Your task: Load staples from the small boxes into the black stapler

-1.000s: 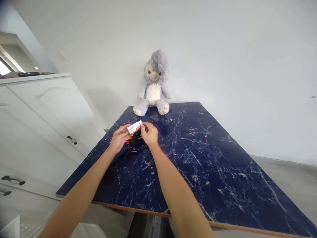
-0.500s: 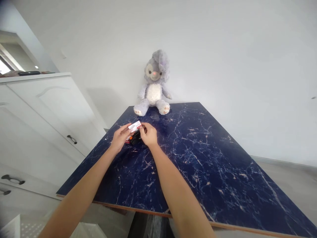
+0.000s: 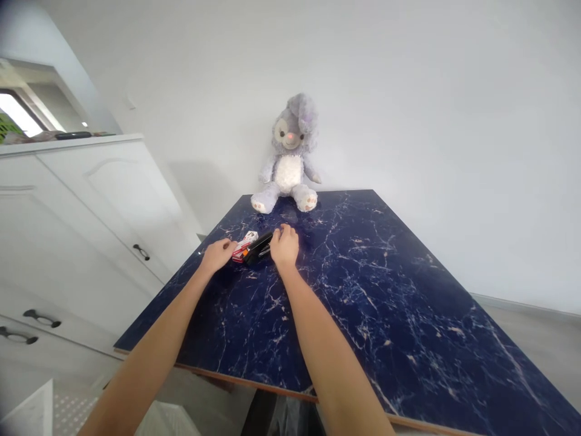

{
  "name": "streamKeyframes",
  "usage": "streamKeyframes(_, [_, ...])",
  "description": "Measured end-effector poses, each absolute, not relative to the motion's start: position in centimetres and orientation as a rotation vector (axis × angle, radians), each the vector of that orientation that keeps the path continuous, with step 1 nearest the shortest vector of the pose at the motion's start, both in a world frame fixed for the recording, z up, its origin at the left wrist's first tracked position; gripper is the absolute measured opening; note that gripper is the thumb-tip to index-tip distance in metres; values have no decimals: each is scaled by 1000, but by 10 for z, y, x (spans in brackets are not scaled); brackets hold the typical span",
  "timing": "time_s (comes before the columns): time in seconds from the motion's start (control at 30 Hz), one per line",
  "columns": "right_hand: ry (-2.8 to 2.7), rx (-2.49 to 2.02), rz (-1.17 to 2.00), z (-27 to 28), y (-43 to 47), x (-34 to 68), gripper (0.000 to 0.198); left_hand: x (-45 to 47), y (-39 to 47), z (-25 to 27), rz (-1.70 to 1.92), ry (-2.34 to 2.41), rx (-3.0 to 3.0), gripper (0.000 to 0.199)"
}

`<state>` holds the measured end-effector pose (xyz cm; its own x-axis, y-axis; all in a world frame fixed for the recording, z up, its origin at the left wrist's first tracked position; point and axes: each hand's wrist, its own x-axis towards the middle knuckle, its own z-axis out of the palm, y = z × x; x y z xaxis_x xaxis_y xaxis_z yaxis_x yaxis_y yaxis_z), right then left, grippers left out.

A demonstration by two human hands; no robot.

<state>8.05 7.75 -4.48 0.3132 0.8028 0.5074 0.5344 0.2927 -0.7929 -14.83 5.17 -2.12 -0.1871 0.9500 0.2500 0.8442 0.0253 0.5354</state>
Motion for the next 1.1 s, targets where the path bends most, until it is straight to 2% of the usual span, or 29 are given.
streamKeyframes(0.07, [-1378,-1413,323,-46,78,79,33,-149,49,-22,832,2191,1894,31])
streamKeyframes(0.2, [-1347,-1440,285,-48,76,74,33,-145,44,-19,1033,2313,1952,30])
streamKeyframes(0.27, [-1312,-1440,263,-49,77,74,34,-141,41,-14,1143,2149,2192,32])
streamKeyframes(0.33, [-1227,-1446,237,-50,79,76,36,-135,38,-11,1071,1828,2486,44])
streamKeyframes(0.43, [-1175,-1462,313,-49,81,80,40,-123,35,-11,799,1555,2651,76])
streamKeyframes(0.5, [-1314,-1442,442,-47,80,81,43,-117,34,-14,733,1554,2647,80])
streamKeyframes(0.67, [-1345,-1455,588,-43,75,83,47,-110,35,-21,821,1615,2562,78])
streamKeyframes(0.8, [-1067,-1412,549,-46,77,87,42,-128,43,-22,1101,1720,2452,48])
streamKeyframes(0.83, [-1035,-1392,551,-47,77,88,42,-135,46,-23,1161,1803,2389,46])
streamKeyframes(1.0, [-1114,-1364,564,-50,79,89,43,-162,56,-31,747,1766,2303,43])
streamKeyframes(1.1, [-1133,-1357,554,-52,80,89,46,-163,57,-35,804,1945,2265,43])
